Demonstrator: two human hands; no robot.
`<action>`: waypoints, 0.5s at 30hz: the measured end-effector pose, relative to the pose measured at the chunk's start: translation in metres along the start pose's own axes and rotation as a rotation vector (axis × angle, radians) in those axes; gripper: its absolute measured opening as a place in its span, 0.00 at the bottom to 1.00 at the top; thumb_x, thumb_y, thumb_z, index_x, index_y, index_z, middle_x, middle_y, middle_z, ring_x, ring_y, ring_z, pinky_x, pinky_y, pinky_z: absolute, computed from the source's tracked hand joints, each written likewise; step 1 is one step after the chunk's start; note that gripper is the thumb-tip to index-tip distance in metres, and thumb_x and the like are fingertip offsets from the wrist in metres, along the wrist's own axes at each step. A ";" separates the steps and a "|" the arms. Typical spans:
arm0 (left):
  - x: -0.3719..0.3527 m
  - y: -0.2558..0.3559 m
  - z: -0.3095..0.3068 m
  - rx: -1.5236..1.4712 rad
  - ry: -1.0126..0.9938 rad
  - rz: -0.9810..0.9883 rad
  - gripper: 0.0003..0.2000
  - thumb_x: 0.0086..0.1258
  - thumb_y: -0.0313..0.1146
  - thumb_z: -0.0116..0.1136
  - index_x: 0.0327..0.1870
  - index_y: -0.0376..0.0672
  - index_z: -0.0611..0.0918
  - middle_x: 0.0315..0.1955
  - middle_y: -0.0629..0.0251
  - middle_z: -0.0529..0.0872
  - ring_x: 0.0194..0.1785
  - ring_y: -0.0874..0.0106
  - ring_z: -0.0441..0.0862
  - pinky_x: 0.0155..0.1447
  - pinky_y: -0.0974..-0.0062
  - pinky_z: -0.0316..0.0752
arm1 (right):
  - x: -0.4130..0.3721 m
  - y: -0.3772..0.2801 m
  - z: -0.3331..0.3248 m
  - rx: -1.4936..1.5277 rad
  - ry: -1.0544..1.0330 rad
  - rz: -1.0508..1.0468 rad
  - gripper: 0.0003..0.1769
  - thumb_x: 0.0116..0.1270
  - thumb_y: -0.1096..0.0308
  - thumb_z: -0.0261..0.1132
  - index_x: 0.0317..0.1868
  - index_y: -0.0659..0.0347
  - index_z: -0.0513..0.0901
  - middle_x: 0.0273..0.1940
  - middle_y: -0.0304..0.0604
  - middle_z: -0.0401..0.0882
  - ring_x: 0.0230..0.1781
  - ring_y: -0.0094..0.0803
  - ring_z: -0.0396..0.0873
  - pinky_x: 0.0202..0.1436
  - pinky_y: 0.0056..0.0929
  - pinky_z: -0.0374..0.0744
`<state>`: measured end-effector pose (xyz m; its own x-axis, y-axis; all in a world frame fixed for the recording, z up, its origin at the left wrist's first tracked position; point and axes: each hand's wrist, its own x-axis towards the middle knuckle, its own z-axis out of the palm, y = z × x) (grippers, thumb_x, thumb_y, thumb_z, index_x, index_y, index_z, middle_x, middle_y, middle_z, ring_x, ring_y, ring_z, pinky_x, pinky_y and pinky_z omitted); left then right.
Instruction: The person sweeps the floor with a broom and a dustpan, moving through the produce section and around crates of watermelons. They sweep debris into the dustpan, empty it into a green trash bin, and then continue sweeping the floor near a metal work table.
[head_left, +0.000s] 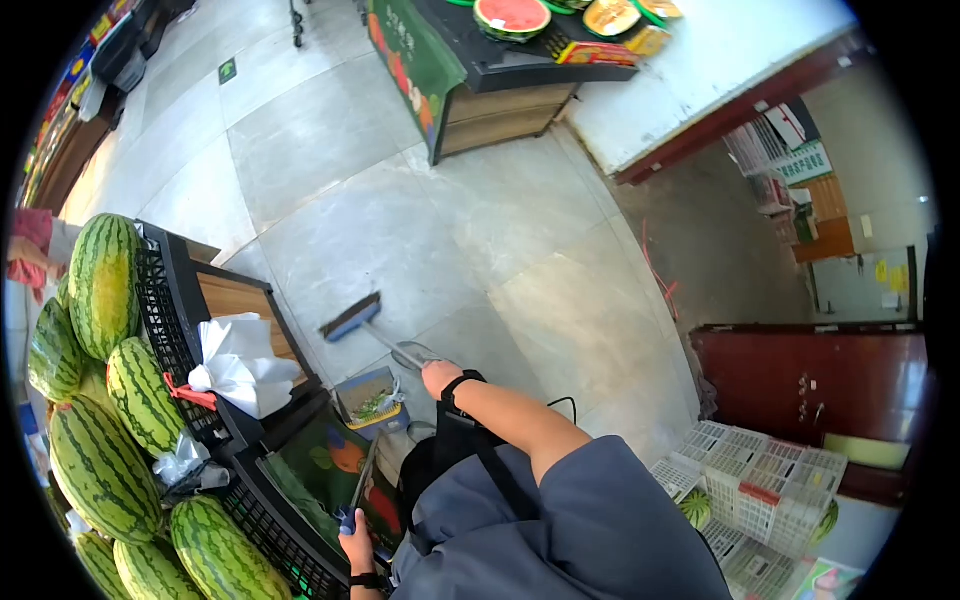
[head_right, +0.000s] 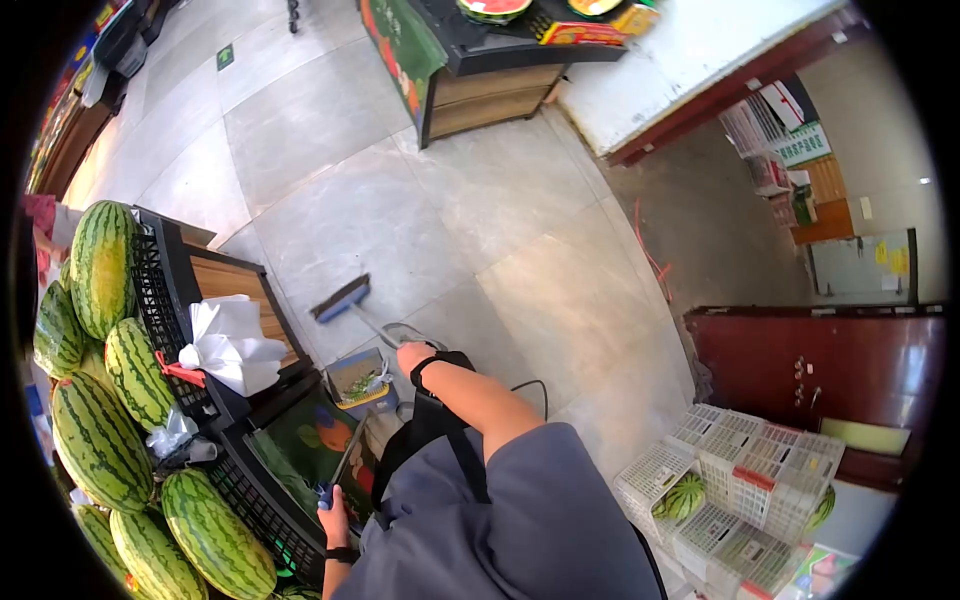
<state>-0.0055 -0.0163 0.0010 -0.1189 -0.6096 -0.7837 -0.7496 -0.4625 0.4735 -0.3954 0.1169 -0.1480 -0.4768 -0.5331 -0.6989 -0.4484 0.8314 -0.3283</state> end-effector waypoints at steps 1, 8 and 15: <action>-0.002 -0.007 -0.003 0.010 -0.026 0.016 0.16 0.69 0.45 0.64 0.31 0.39 0.80 0.18 0.71 0.78 0.19 0.78 0.75 0.25 0.77 0.71 | -0.013 0.003 0.005 -0.029 -0.049 -0.048 0.13 0.63 0.71 0.55 0.47 0.66 0.79 0.42 0.57 0.85 0.43 0.52 0.84 0.47 0.48 0.82; 0.003 -0.014 -0.039 0.238 -0.149 0.067 0.24 0.65 0.44 0.69 0.50 0.29 0.79 0.35 0.61 0.84 0.38 0.73 0.81 0.44 0.74 0.76 | -0.099 0.043 0.024 0.151 0.085 -0.022 0.15 0.61 0.67 0.58 0.45 0.64 0.81 0.43 0.59 0.83 0.46 0.55 0.82 0.50 0.50 0.79; -0.174 0.236 -0.016 0.238 -0.040 1.124 0.27 0.74 0.33 0.53 0.72 0.36 0.65 0.70 0.51 0.67 0.72 0.59 0.65 0.75 0.62 0.58 | -0.163 0.136 0.007 0.266 0.170 0.084 0.15 0.61 0.68 0.56 0.45 0.64 0.84 0.44 0.60 0.83 0.48 0.54 0.81 0.52 0.48 0.79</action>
<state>-0.1515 -0.0298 0.2555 -0.8161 -0.5776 0.0193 -0.3102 0.4660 0.8287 -0.3737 0.3182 -0.0831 -0.6330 -0.4608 -0.6220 -0.1996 0.8735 -0.4440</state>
